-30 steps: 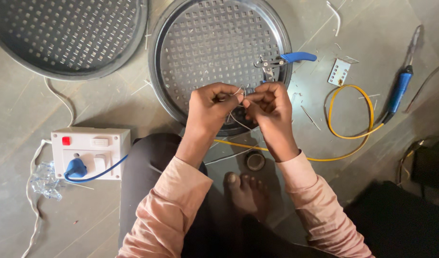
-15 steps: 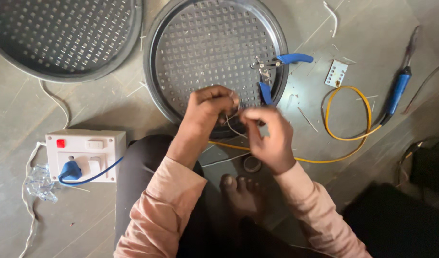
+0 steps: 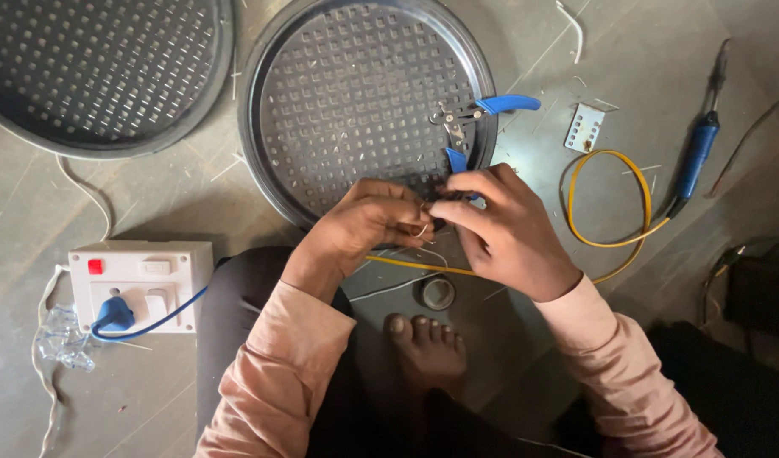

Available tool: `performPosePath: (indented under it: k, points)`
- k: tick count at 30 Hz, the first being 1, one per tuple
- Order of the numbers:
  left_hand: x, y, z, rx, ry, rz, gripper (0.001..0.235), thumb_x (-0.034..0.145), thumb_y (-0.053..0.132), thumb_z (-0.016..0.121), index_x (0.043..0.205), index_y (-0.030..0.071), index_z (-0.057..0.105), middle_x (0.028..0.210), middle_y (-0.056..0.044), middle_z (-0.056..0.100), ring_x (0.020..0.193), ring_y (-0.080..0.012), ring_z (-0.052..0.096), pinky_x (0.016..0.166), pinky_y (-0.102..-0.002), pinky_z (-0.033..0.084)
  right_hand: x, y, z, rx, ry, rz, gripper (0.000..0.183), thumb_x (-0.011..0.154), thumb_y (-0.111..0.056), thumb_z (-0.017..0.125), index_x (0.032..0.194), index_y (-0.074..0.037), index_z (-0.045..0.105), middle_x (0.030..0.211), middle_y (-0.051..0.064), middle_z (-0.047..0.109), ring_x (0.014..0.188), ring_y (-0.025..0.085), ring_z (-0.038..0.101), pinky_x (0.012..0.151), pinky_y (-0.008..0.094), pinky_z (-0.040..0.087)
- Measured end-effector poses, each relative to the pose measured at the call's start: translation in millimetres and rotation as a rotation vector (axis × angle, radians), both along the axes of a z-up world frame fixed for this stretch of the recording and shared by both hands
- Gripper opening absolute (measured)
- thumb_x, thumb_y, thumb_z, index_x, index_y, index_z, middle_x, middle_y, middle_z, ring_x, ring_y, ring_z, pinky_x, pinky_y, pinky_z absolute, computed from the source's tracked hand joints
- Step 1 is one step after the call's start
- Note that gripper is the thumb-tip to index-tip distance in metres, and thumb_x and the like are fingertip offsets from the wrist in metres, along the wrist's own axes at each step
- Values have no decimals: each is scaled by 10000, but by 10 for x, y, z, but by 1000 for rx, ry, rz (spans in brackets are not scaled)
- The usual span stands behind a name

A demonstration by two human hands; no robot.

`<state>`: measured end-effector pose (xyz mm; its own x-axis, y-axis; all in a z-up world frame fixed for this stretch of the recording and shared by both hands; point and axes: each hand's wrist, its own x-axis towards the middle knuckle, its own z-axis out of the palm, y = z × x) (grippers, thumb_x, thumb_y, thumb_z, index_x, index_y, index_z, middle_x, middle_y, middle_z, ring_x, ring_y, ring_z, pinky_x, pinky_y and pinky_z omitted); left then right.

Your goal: The person sits on the floor and uses pliers to strip the ends of white wires. They then use a soldering iron to apply solder to the wire ends and finally wrap the connections with electrical tape.

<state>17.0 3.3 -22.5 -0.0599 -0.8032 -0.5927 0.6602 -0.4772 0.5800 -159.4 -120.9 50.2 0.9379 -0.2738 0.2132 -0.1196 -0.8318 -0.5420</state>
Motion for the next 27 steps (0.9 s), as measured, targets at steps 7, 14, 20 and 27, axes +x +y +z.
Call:
performPosePath:
  k: [7, 14, 20, 27]
  points:
    - [76, -38, -122, -19, 2, -136, 149, 848, 69, 707, 892, -73, 719, 850, -136, 738, 799, -206, 739, 763, -318, 622, 50, -121, 38, -59, 41, 149, 353, 731, 40, 723, 1053, -103, 714, 1141, 76, 610, 930, 323, 576, 802, 441, 486]
    - [164, -155, -240, -97, -36, -311, 147, 847, 55, 735, 865, -91, 728, 798, -125, 728, 725, -168, 710, 688, -281, 610, 73, -193, 53, -62, 55, 239, 347, 691, 20, 730, 1022, -80, 716, 1109, 62, 650, 931, 307, 591, 784, 431, 506]
    - [214, -226, -191, -90, -25, -359, 174, 836, 79, 734, 909, -79, 730, 829, -113, 749, 740, -149, 723, 721, -279, 622, 143, -164, 6, 4, 89, 237, 245, 726, 1, 754, 938, -45, 641, 985, 89, 636, 860, 325, 592, 737, 437, 499]
    - [197, -255, -108, -341, -463, -455, 234, 837, 176, 772, 928, -34, 723, 846, -140, 728, 787, -198, 647, 676, -328, 513, 124, -98, -224, 9, 106, 88, 318, 682, -68, 774, 878, 0, 533, 883, 185, 540, 799, 393, 575, 691, 479, 484]
